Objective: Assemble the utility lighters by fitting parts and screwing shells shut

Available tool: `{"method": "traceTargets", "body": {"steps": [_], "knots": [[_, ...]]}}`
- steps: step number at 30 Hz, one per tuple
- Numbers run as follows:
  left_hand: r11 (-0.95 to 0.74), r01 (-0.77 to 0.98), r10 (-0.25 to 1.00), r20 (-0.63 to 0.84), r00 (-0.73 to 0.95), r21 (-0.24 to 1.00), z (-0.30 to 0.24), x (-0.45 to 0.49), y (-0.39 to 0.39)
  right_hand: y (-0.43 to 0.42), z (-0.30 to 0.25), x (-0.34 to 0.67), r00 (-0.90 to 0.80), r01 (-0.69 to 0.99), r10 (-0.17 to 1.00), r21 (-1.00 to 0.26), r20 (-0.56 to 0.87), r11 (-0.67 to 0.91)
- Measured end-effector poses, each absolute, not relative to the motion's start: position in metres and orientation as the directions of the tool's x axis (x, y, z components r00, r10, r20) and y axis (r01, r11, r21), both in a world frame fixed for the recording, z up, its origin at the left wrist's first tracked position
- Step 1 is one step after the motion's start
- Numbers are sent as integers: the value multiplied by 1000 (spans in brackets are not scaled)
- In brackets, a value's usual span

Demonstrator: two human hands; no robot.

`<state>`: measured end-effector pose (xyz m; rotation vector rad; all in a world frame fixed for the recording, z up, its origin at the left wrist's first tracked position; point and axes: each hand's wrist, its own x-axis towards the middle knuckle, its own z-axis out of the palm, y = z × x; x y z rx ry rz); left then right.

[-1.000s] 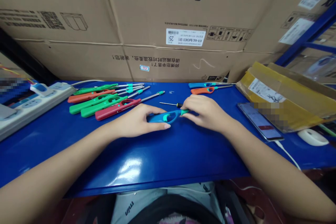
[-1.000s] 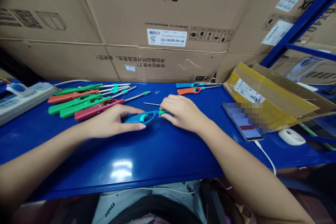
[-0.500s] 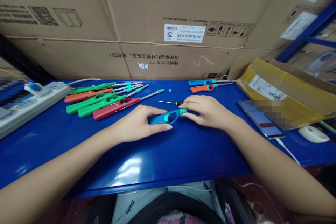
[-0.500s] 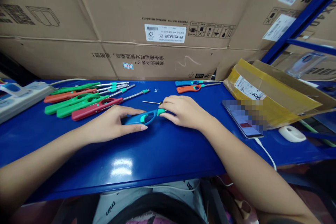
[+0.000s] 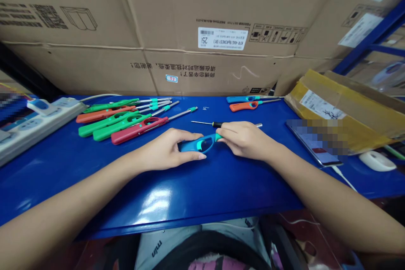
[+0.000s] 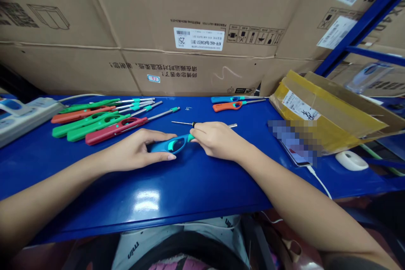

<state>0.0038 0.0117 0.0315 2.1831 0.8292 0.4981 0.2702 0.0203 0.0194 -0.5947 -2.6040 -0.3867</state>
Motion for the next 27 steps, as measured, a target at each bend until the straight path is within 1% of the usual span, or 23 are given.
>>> {"method": "traceTargets", "body": {"steps": [3, 5, 7, 9, 12, 15, 17, 20, 23, 25, 26, 27], "knots": [[-511, 394, 689, 89, 720, 764, 30, 4, 12, 20, 19, 269, -802, 479, 349, 172, 486, 861], [-508, 385, 685, 90, 723, 770, 28, 6, 13, 22, 19, 269, -792, 493, 375, 141, 482, 859], [-514, 378, 681, 98, 726, 770, 27, 7, 14, 25, 18, 269, -780, 501, 419, 63, 465, 863], [-534, 388, 679, 107, 727, 751, 26, 8, 14, 27, 18, 270, -771, 504, 473, -46, 427, 862], [-590, 446, 687, 129, 715, 673, 27, 6, 17, 31, 20, 275, -752, 534, 554, -162, 357, 829], [-645, 517, 703, 172, 690, 563, 29, 0, 23, 36, 23, 283, -706, 595, 626, -203, 332, 778], [-644, 561, 727, 190, 659, 520, 30, -3, 27, 39, 25, 288, -669, 622, 654, -216, 352, 752], [-608, 592, 765, 192, 615, 528, 26, -1, 27, 39, 28, 287, -657, 623, 623, -161, 423, 766], [-583, 577, 781, 197, 593, 573, 17, 7, 21, 28, 28, 271, -702, 602, 551, -39, 451, 798], [-543, 553, 797, 180, 577, 632, 10, 13, 16, 18, 24, 256, -752, 591, 510, 84, 418, 803], [-523, 516, 796, 172, 580, 678, 8, 16, 14, 13, 22, 250, -766, 585, 494, 127, 411, 801], [-506, 477, 794, 173, 583, 719, 7, 18, 13, 9, 18, 244, -765, 585, 486, 141, 423, 798]]}}
